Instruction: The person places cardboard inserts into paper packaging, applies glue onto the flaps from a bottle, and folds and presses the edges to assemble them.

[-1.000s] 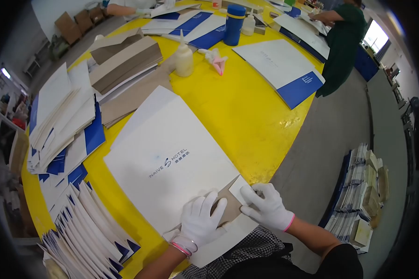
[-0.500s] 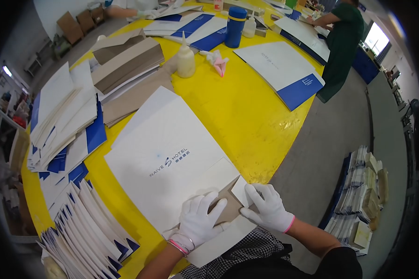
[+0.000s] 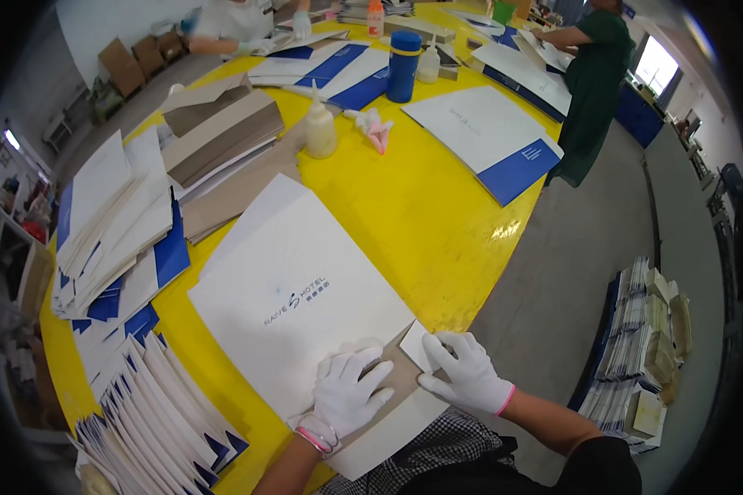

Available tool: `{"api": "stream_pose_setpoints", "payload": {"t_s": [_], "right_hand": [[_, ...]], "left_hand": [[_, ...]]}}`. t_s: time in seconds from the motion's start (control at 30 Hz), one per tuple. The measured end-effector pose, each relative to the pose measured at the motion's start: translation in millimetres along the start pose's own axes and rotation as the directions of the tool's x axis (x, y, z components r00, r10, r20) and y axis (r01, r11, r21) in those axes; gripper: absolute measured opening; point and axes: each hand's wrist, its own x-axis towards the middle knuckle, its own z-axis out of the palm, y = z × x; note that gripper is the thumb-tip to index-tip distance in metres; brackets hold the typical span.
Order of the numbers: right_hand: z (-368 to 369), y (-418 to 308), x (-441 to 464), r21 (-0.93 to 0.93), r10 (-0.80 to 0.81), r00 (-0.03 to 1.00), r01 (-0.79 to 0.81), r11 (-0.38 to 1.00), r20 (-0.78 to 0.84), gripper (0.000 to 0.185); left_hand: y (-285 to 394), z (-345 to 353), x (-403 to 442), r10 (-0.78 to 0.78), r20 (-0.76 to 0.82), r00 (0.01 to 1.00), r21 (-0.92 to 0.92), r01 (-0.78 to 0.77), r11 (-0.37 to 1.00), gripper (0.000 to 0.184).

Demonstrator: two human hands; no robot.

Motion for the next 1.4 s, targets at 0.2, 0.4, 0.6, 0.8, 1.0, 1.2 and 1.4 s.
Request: {"api": "stream_pose_setpoints", "payload": {"t_s": [0.2, 0.4, 0.6, 0.8, 1.0, 1.2, 1.4], "right_hand": [[5, 1, 0, -0.034, -0.013, 0.999, 0.012, 0.999, -0.032, 0.057], [23, 14, 38, -0.003, -0.152, 0.988, 0.152, 0.988, 0.001, 0.055], [-11, 47, 106, 0.045, -0.418, 0.870, 0.422, 0.906, 0.262, 0.053], [85, 136, 362, 0.416, -0.122, 0.796, -0.432, -0.800, 0.592, 0.062], [126, 114, 439, 0.418, 0.245, 0.819, 0.007, -0.908, 0.519, 0.057], [58, 58, 372, 0.761, -0.244, 0.961, -0.254, -0.597, 0.130, 0.053], [58, 18, 172, 0.911, -0.643, 0.755, 0.167, 0.377, 0.128, 0.066]], "left_hand": [[5, 8, -1, 0.031, -0.002, 1.000, -0.025, -0.031, 0.999, 0.044], [5, 6, 9, -0.094, 0.003, 0.996, 0.247, 0.091, 0.965, 0.056], [4, -1, 28, -0.051, 0.379, 0.924, 0.262, -0.054, 0.963, 0.065], [2, 22, 10, 0.034, 0.107, 0.994, 0.000, -0.034, 0.999, 0.054], [-10, 18, 16, 0.027, 0.302, 0.953, -0.103, 0.005, 0.995, 0.065], [-7, 30, 9, 0.047, 0.079, 0.996, -0.153, -0.034, 0.988, 0.070], [-4, 32, 8, 0.070, 0.054, 0.996, -0.056, -0.067, 0.996, 0.063]]}}
